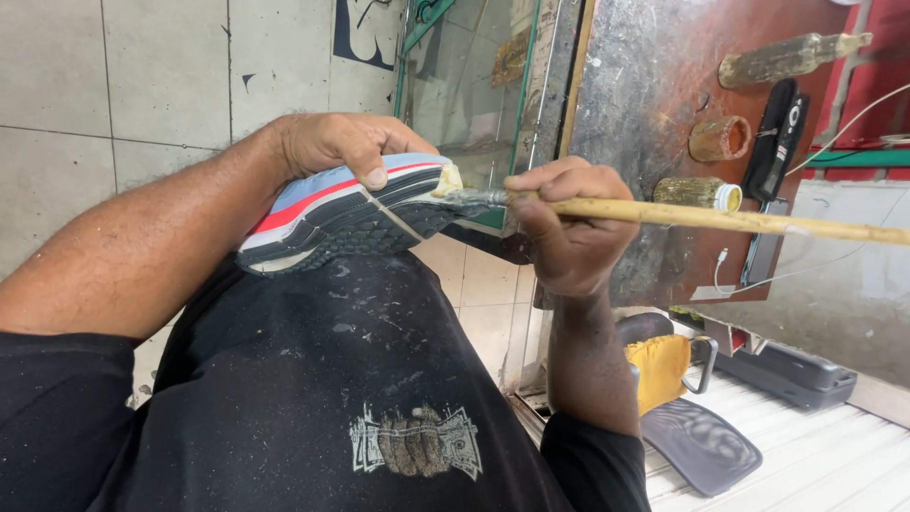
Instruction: Applying adhesive to shoe soles and uppers using a brush for repair
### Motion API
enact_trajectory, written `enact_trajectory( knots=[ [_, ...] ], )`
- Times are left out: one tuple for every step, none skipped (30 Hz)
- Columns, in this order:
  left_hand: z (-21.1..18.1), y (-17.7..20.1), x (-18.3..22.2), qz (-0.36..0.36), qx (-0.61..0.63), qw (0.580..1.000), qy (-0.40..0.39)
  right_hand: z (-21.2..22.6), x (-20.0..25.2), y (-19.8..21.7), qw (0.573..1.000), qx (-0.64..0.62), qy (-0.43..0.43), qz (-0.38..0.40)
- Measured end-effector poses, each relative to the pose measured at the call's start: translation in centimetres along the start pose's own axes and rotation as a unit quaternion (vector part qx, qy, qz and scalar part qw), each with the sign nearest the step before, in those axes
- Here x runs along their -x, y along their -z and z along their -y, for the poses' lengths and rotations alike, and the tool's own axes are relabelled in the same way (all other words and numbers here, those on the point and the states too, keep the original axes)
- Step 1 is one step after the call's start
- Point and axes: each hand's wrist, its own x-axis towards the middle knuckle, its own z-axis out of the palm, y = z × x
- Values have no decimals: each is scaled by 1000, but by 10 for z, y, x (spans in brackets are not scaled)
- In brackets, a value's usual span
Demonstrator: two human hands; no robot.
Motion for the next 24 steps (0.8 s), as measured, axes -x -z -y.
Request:
enact_trajectory(
  knots=[
    [0,-3,-1,-4,-3,1000,0,1,-1,4,1000,11,-5,-6],
    [1,-3,-2,-4,-2,1000,1,2,-1,5,1000,11,-6,-7],
    [2,-4,-3,-3,-1,1000,1,2,-2,6,1000,6,-6,-3],
    [1,-2,-4,-3,-3,1000,0,1,-5,7,1000,0,-2,2],
    [1,2,-6,-4,-6,1000,-1,-4,-3,9,1000,-1,1,2],
    [4,4,-6,-1,-17,1000,11,-8,0,10,1000,-21,-12,13],
    [7,7,-6,2,-29,999,22,-13,4,11,999,-41,-25,23],
    [13,11,-8,0,-24,999,22,-17,5,11,998,-43,-30,24],
    [19,15,-9,-12,-35,999,13,-21,5,11,996,-66,-45,34],
    [20,21,-13,-20,-50,999,5,-26,3,12,994,-86,-55,45],
    [17,17,-15,-19,-51,998,5,-27,-1,10,994,-85,-54,45],
    [15,12,-16,-43,-63,997,19,-27,-4,7,991,-96,-74,51],
    [13,7,-17,-67,-75,994,32,-28,-7,4,988,-107,-94,57],
    [18,11,-19,-68,-74,994,32,-22,-9,1,988,-107,-95,57],
    [22,15,-20,-72,-79,993,40,-15,-11,-2,983,-85,-145,77],
    [23,20,-23,-75,-88,992,48,-10,-15,-4,975,-62,-191,98],
    [19,19,-24,-74,-89,992,46,-10,-17,1,975,-60,-190,99],
    [19,16,-23,-81,-91,991,57,-10,-16,5,973,-64,-202,89],
    [18,13,-22,-88,-93,989,69,-10,-15,9,971,-68,-214,80],
    [16,12,-22,-89,-93,990,66,-11,-16,11,971,-67,-214,82],
    [14,11,-22,-85,-102,989,70,-11,-18,13,973,-54,-205,88],
    [11,10,-22,-81,-112,988,75,-12,-20,16,976,-40,-194,94],
    [13,11,-22,-81,-113,988,73,-9,-22,13,976,-39,-192,96],
    [16,13,-21,-93,-115,985,90,-5,-22,10,977,-17,-182,113]
  ],
)
